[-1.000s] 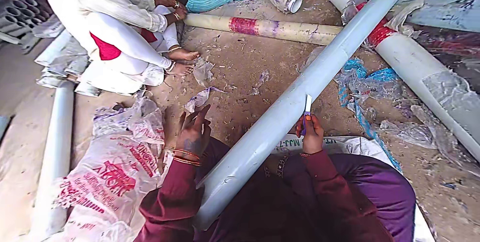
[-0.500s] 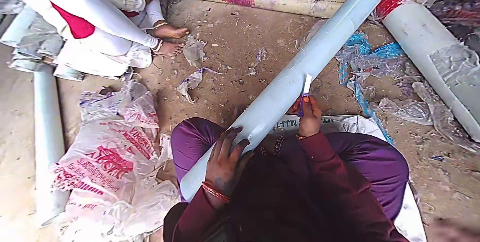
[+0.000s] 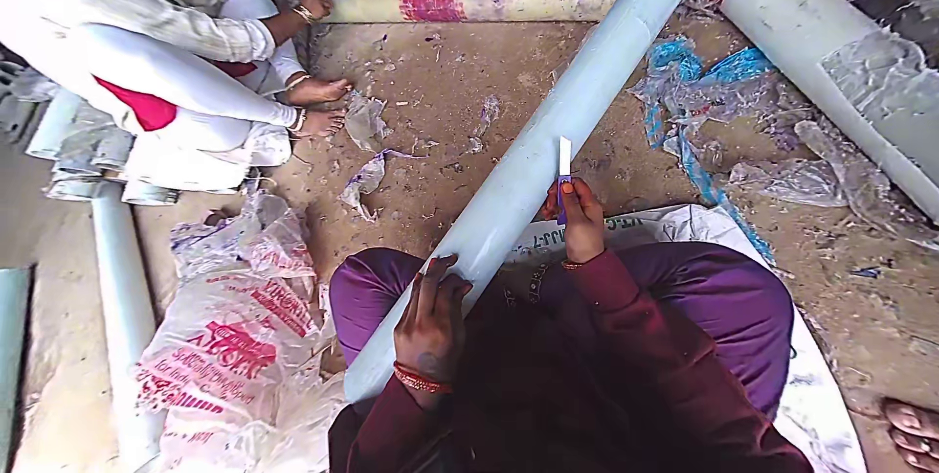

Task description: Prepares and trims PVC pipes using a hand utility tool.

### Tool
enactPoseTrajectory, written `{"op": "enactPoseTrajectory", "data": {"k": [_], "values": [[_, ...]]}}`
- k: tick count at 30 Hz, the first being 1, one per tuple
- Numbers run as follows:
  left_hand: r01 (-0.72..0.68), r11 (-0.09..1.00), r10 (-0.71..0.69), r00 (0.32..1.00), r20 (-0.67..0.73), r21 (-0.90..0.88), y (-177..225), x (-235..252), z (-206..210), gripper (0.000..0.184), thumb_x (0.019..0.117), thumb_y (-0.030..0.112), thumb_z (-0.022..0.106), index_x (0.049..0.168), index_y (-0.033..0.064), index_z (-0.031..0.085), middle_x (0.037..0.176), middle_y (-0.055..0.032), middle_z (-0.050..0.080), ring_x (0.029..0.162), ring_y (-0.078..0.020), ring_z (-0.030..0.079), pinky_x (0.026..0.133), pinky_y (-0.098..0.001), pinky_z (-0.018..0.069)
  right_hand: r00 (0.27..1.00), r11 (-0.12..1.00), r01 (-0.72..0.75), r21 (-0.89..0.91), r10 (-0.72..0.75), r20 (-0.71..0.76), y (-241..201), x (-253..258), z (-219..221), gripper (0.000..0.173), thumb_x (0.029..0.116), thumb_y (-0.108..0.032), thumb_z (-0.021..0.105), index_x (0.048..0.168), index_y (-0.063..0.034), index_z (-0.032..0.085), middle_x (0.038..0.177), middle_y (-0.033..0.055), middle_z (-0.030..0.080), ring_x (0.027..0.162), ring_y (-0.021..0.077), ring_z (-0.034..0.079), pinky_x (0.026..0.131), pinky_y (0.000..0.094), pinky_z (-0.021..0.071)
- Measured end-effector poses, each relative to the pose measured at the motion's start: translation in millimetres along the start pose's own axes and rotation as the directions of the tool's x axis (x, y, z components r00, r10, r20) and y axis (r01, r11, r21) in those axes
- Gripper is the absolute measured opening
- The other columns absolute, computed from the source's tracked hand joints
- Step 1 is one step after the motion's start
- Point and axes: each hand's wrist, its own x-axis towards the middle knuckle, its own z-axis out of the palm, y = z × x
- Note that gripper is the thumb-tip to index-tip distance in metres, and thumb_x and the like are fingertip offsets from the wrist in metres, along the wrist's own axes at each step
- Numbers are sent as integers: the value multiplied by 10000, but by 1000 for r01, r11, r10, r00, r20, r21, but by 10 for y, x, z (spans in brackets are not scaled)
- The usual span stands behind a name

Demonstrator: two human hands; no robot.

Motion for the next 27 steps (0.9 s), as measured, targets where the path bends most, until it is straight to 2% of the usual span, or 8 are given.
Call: {"op": "enactPoseTrajectory", "data": {"k": [2,5,10,16,18,20,23,27], "values": [[11,1000,-11,1000,-1,21,4,25,-5,203,981,140,582,875,41,725,1122,-136,753,854,-251,756,622,-336,586,1000,1000,12,25,-12,12,-10,3,3,254,1086,-139,334,1017,-72,569,754,-92,580,648,-5,597,638,189,548],[43,999,-42,999,-10,20,-8,80,-24,183,979,133,598,895,25,720,1085,-136,759,768,-229,751,552,-340,560,1000,997,17,70,-18,14,-35,11,18,245,1086,-136,338,1003,-78,561,740,-85,583,638,1,598,631,190,545],[114,993,-114,993,-11,37,-43,230,-98,173,950,97,628,953,-31,745,936,-193,762,763,-317,760,580,-443,571,999,995,33,89,-36,36,-19,9,31,241,1088,-144,344,1023,-71,564,752,-84,588,651,0,603,644,191,549],[206,978,-206,979,13,-23,-143,325,-150,213,981,98,568,951,-66,701,785,-185,737,639,-311,722,530,-448,539,998,996,36,77,-40,51,-6,6,40,236,1082,-125,365,1021,-64,585,767,-104,589,673,-29,593,664,176,538],[222,972,-221,975,17,-75,-169,321,-147,246,997,135,564,945,-72,687,762,-168,726,630,-270,712,544,-406,540,997,996,42,76,-46,58,-3,-3,39,235,1079,-124,368,1031,-60,590,776,-105,592,679,-29,595,672,176,541],[237,950,-232,972,46,-203,-231,286,-147,284,1019,186,562,954,-69,670,768,-108,723,659,-133,696,618,-281,549,996,995,50,86,-55,67,3,-7,32,235,1078,-126,369,1036,-60,591,788,-101,596,692,-24,600,682,182,544],[297,802,-266,955,135,-518,-276,266,-205,187,979,106,600,977,-80,619,781,19,697,693,38,647,705,-148,551,996,995,50,88,-55,65,6,-1,26,238,1078,-120,365,1029,-60,591,776,-102,590,682,-26,593,669,178,537],[391,512,-285,917,278,-765,-157,275,-351,92,949,3,593,997,71,554,792,120,713,640,-13,693,638,-213,620,997,995,32,100,-38,66,-2,1,25,236,1079,-122,363,1023,-74,586,770,-103,584,677,-22,593,665,175,538]]}}
